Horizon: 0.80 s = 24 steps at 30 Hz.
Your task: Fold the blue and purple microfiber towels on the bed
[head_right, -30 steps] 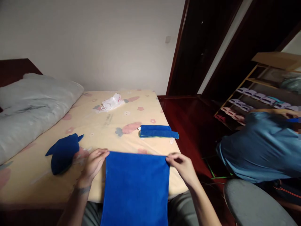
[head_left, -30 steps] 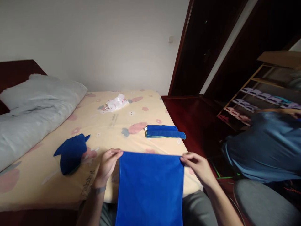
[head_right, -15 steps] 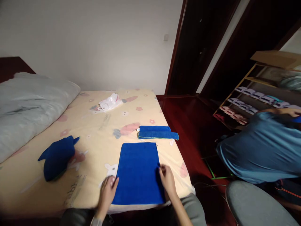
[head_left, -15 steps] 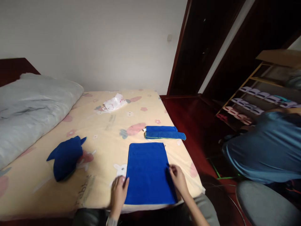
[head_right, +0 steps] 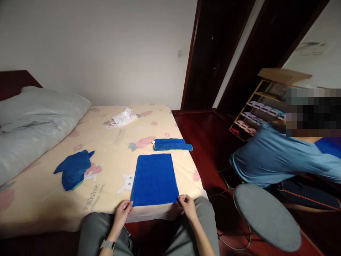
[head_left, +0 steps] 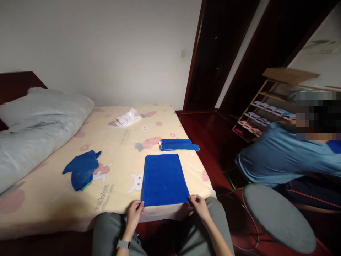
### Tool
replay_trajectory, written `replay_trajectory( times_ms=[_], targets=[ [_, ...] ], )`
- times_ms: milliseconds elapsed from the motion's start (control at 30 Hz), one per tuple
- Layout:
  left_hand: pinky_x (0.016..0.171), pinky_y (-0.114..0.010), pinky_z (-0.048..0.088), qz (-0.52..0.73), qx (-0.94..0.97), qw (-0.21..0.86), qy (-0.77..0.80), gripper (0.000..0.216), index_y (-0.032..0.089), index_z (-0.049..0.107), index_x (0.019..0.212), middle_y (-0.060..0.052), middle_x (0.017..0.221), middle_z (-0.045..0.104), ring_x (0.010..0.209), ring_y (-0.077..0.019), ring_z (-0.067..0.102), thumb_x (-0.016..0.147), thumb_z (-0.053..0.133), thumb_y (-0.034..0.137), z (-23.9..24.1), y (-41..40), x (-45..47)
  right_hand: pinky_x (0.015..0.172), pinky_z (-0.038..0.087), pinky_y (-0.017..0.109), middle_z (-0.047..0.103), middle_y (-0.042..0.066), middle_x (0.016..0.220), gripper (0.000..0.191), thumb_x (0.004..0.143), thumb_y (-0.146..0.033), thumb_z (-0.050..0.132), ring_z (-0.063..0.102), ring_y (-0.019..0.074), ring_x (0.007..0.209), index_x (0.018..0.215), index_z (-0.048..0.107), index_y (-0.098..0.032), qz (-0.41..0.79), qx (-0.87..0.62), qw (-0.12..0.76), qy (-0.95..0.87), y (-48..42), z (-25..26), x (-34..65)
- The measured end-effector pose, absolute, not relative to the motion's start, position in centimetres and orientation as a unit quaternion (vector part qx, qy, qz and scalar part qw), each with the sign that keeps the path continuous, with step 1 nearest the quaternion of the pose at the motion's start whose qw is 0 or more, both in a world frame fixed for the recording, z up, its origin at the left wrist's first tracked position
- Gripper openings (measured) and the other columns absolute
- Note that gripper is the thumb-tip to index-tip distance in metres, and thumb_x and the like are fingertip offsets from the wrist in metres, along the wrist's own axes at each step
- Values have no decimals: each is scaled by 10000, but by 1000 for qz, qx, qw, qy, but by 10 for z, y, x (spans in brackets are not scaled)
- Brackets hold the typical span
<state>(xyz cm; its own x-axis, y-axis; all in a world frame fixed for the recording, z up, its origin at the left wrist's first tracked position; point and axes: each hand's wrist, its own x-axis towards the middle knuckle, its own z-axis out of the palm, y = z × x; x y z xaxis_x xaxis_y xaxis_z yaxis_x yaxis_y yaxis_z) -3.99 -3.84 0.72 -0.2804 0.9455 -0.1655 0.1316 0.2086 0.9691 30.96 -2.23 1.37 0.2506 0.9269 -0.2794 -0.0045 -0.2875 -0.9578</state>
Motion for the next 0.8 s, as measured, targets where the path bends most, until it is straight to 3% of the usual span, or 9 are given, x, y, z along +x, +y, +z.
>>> replay_trajectory(
  times_ms=[133, 333, 433, 600, 800],
  targets=[
    [545, -306, 521, 524, 338, 479, 618, 576, 186, 605, 787, -16, 615, 688, 552, -205, 661, 508, 820, 642, 9, -52, -40, 592, 472, 317, 627, 39, 579, 514, 470, -649, 784, 581, 192, 563, 561, 572, -190, 488, -621, 500, -354, -33, 19, 315],
    [560, -295, 523, 543, 319, 494, 599, 525, 178, 594, 771, 0, 626, 675, 553, -183, 660, 516, 854, 556, 20, -64, -38, 567, 465, 296, 602, -3, 582, 488, 460, -576, 824, 568, 174, 554, 662, 601, -192, 523, -596, 529, -304, -49, 25, 310],
    [576, -283, 519, 566, 298, 501, 583, 511, 169, 617, 803, 5, 647, 669, 568, -164, 651, 525, 869, 516, 36, -67, -37, 582, 482, 288, 627, -4, 636, 441, 523, -537, 827, 580, 167, 577, 723, 629, -198, 568, -554, 530, -299, -54, 36, 308],
    [665, -281, 533, 587, 288, 537, 533, 471, 146, 689, 906, -20, 751, 691, 667, -155, 667, 587, 878, 436, 97, -57, -40, 694, 544, 321, 672, 30, 732, 397, 626, -494, 817, 623, 174, 655, 860, 725, -186, 600, -494, 544, -317, -42, 86, 313],
    [784, -300, 554, 620, 340, 555, 438, 330, 119, 711, 899, -77, 839, 730, 793, -170, 699, 676, 842, 324, 192, 19, -49, 802, 558, 304, 704, 40, 832, 455, 581, -314, 887, 649, 158, 754, 987, 743, -169, 603, -436, 578, -335, 31, 181, 315]
  ],
)
